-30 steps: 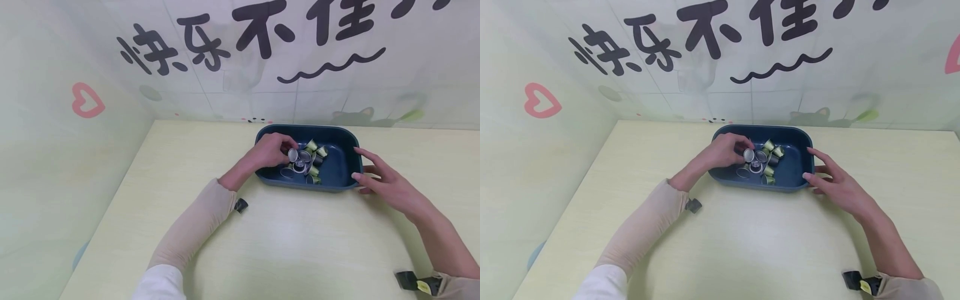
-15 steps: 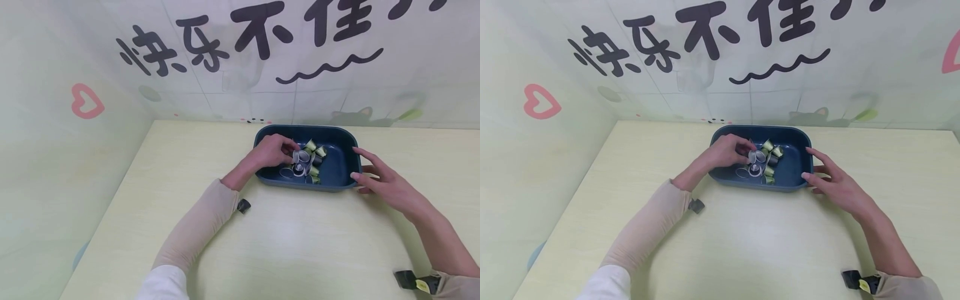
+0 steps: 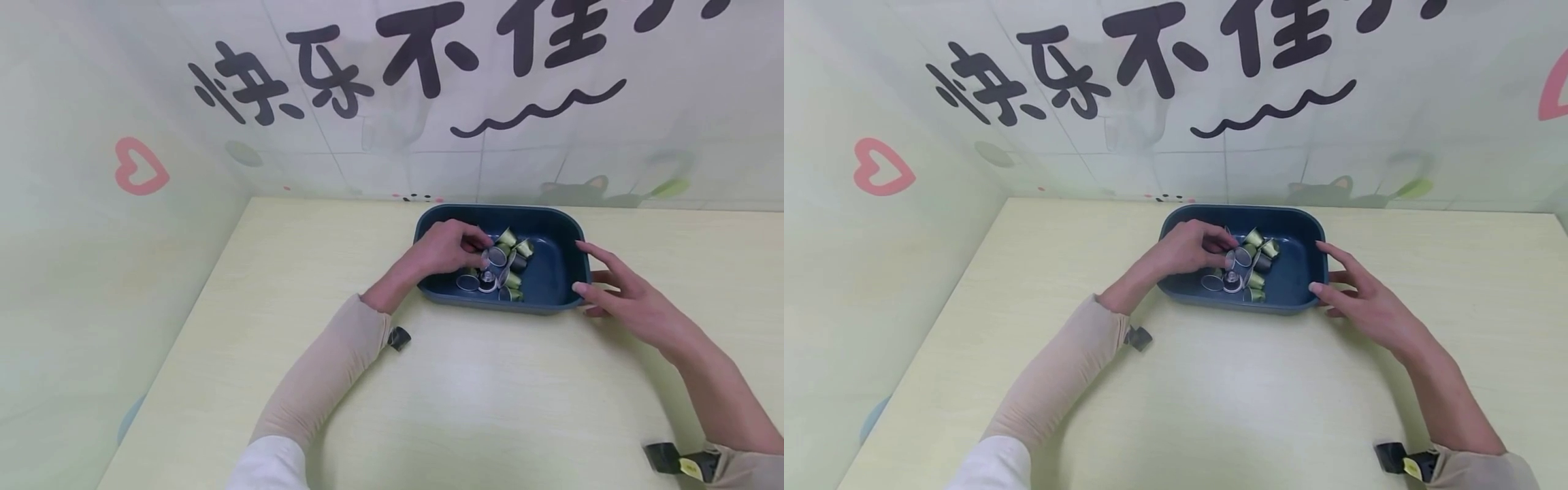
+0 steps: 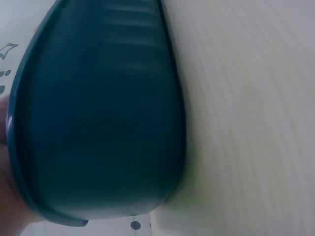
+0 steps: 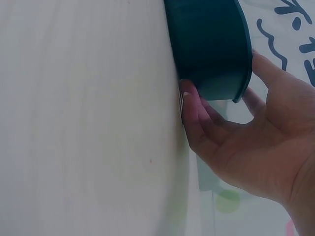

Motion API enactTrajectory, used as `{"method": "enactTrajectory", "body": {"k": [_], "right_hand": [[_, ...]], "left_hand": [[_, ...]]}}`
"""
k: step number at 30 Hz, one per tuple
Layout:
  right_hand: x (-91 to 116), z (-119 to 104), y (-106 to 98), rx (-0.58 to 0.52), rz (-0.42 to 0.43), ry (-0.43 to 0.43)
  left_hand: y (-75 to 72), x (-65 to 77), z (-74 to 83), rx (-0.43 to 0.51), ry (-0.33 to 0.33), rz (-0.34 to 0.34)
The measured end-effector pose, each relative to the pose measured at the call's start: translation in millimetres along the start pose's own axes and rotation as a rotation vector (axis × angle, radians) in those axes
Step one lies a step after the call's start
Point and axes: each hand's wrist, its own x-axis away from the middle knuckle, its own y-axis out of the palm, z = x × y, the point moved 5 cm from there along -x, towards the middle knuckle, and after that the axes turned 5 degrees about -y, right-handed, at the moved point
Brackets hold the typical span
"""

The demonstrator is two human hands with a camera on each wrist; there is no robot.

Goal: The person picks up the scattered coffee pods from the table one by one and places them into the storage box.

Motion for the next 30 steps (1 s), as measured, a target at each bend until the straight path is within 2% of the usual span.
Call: {"method": "enactTrajectory", "body": {"k": [9,13,17,21,27,30], "right_hand": [[3,-3,3,0.058,-0.013,0.067],[4,-5,4,0.128,-0.024,0.102],[6,-6,3,0.171,-0.004,0.100],[11,-5,1,0.188,0.019,0.072],[26,0,-5,0.231,0.071,0.017],[31,-1,-7,0.269,0.100,-0.017]], "left_hand": [[-0.8,2.5,3.3,0.031,0.067,0.040],[-1.6,6.6,8.1,0.037,0.154,0.036],[-1.8,13.5,13.7,0.028,0.252,0.027],[-2.1,20.5,16.8,-0.015,0.292,0.046],[-1.3,31.4,18.4,-0.171,0.256,0.069],[-3.0,39.8,16.1,-0.215,0.233,0.103]]}}
